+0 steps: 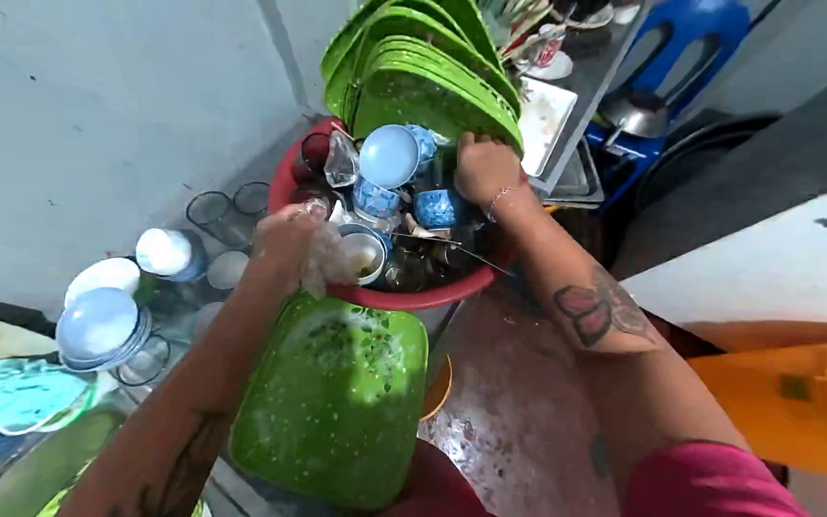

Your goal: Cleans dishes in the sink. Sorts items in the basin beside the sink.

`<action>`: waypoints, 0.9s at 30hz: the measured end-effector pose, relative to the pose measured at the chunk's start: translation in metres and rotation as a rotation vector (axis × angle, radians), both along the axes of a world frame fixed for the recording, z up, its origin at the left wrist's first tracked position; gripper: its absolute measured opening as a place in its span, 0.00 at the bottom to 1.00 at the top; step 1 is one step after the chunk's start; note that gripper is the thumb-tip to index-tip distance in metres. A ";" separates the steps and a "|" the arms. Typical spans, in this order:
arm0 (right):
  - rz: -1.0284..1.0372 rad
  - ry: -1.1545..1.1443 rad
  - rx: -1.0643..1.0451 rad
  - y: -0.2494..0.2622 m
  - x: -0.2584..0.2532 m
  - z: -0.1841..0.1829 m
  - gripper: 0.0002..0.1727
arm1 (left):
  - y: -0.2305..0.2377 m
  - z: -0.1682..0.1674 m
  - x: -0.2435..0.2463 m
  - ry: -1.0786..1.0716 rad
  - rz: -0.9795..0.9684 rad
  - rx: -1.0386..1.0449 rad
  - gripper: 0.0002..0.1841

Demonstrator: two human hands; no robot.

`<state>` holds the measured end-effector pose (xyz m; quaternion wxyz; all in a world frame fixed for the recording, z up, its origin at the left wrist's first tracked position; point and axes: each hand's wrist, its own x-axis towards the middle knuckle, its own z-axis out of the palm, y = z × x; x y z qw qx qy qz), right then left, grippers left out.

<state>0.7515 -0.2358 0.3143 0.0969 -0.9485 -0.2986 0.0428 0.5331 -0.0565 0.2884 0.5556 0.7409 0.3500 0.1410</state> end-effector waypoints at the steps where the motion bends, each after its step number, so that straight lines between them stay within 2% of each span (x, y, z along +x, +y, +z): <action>1: -0.009 0.068 0.007 0.001 0.004 -0.002 0.30 | -0.001 -0.001 -0.001 0.035 -0.046 0.069 0.17; 4: -0.018 0.134 0.087 0.003 0.014 -0.007 0.26 | -0.010 0.002 -0.004 0.201 -0.252 0.358 0.15; 7: 0.011 0.015 0.040 0.006 0.009 -0.013 0.22 | -0.016 -0.007 -0.007 0.240 -0.432 0.633 0.17; 9: 0.032 -0.018 0.029 0.008 0.010 -0.016 0.18 | -0.021 -0.012 -0.013 0.210 -0.516 0.720 0.12; 12: 0.052 -0.049 0.106 0.005 0.004 -0.007 0.16 | -0.028 -0.012 -0.019 0.287 -0.587 0.786 0.18; 13: 0.074 -0.085 0.155 0.004 -0.001 0.001 0.17 | -0.027 -0.013 -0.021 0.269 -0.584 0.789 0.16; 15: 0.123 -0.164 0.259 0.000 -0.014 0.021 0.17 | -0.025 -0.011 -0.022 0.182 -0.507 0.762 0.12; 17: 0.172 -0.208 0.369 -0.002 -0.029 0.046 0.16 | -0.023 0.004 -0.020 0.109 -0.359 0.577 0.17; 19: 0.237 -0.130 0.466 -0.001 -0.040 0.071 0.15 | -0.019 0.018 -0.015 -0.062 -0.233 0.349 0.32; 21: 0.342 0.065 0.549 0.007 -0.048 0.082 0.12 | -0.016 0.032 -0.008 -0.248 -0.248 0.155 0.50; 22: 0.386 0.192 0.607 0.013 -0.054 0.081 0.09 | -0.015 0.037 -0.004 -0.329 -0.294 0.084 0.56; 23: 0.411 0.329 0.662 0.020 -0.063 0.077 0.09 | -0.016 0.041 -0.001 -0.374 -0.325 0.029 0.57; 24: 0.423 0.464 0.704 0.028 -0.072 0.071 0.10 | -0.018 0.044 0.001 -0.396 -0.345 -0.009 0.53; 25: 0.439 0.566 0.726 0.035 -0.079 0.064 0.11 | -0.023 0.045 0.001 -0.395 -0.295 -0.031 0.43; 26: 0.456 0.609 0.721 0.042 -0.084 0.059 0.13 | -0.027 0.047 0.002 -0.342 -0.201 -0.017 0.31; 27: 0.473 0.586 0.693 0.047 -0.085 0.055 0.13 | -0.027 0.049 0.002 -0.253 -0.130 0.024 0.23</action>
